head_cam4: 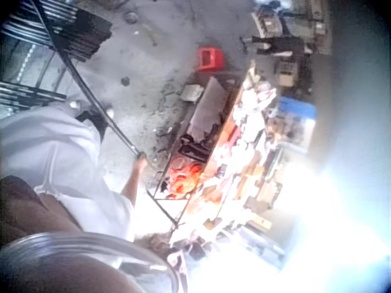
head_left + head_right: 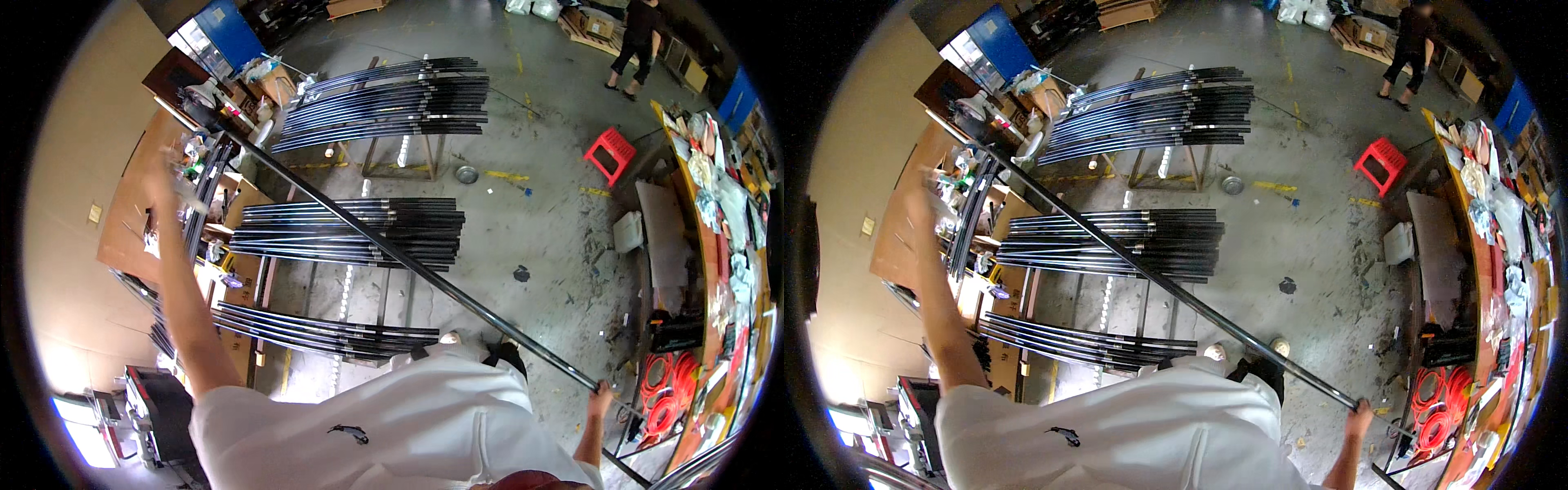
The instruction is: The person wipes long black poles with a cloth and places them onto a storage rack.
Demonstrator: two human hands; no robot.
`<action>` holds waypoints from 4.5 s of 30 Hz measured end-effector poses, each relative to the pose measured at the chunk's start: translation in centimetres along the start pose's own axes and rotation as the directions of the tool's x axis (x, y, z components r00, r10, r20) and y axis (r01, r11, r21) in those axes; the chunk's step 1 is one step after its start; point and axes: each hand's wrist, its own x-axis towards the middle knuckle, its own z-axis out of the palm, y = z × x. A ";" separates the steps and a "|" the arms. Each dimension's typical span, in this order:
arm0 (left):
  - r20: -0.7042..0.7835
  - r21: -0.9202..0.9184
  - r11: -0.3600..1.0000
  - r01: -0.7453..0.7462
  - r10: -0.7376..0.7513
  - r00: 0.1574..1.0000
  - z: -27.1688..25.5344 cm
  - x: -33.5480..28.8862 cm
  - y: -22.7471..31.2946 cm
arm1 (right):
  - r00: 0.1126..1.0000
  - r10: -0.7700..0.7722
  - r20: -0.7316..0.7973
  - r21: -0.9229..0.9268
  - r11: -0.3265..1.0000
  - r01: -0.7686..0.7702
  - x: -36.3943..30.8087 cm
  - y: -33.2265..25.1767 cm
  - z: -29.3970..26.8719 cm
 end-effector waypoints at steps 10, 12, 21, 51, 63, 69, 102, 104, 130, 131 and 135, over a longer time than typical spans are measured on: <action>0.887 0.268 0.700 0.662 -0.448 0.114 14.7 -46.4 5.5 | 0.906 -0.283 0.314 0.386 0.910 0.150 5.9 -26.3 9.2; 0.927 -0.021 0.649 0.761 -0.272 0.258 15.9 -48.6 6.1 | 0.891 -0.280 0.358 0.466 0.880 0.089 6.3 -29.7 9.4; 0.878 -0.250 0.662 0.707 -0.153 0.454 20.2 -46.6 9.1 | 0.815 -0.347 0.464 0.683 0.726 -0.079 6.5 -34.8 6.4; 0.719 -0.456 0.510 0.730 -0.272 0.640 20.4 -35.3 11.2 | 0.651 -0.611 0.450 0.797 0.604 0.016 6.8 -33.6 2.4; 0.403 -0.449 0.770 0.454 -0.279 0.871 8.9 -21.3 1.9 | 0.634 -0.424 0.646 0.268 0.904 0.332 7.8 -17.2 10.3; 0.186 -0.674 0.607 0.421 -0.412 0.892 -2.5 -15.6 -1.0 | 0.666 -0.126 0.735 -0.234 0.875 0.424 5.7 -3.5 11.4; -0.270 0.163 0.010 0.987 -0.961 0.055 12.3 -70.6 -26.4 | 0.619 0.365 0.695 -0.054 0.886 -0.461 10.3 -12.0 3.6; -0.303 0.239 -0.113 0.964 -0.952 -0.037 11.9 -67.1 -24.0 | 0.601 0.395 0.695 -0.041 0.856 -0.515 9.2 -10.5 4.0; 0.757 -0.165 -0.038 0.985 -0.645 0.102 37.4 -60.7 0.6 | 0.500 0.293 0.815 0.173 0.699 -0.694 15.4 3.0 8.9; 0.737 -0.088 0.056 0.995 -0.669 0.103 39.1 -60.1 1.5 | 0.515 0.280 0.810 0.191 0.705 -0.683 16.3 3.3 9.1; 0.578 0.132 0.310 0.942 -0.796 0.181 44.1 -59.6 0.6 | 0.487 0.311 0.816 0.175 0.671 -0.721 19.7 4.0 9.3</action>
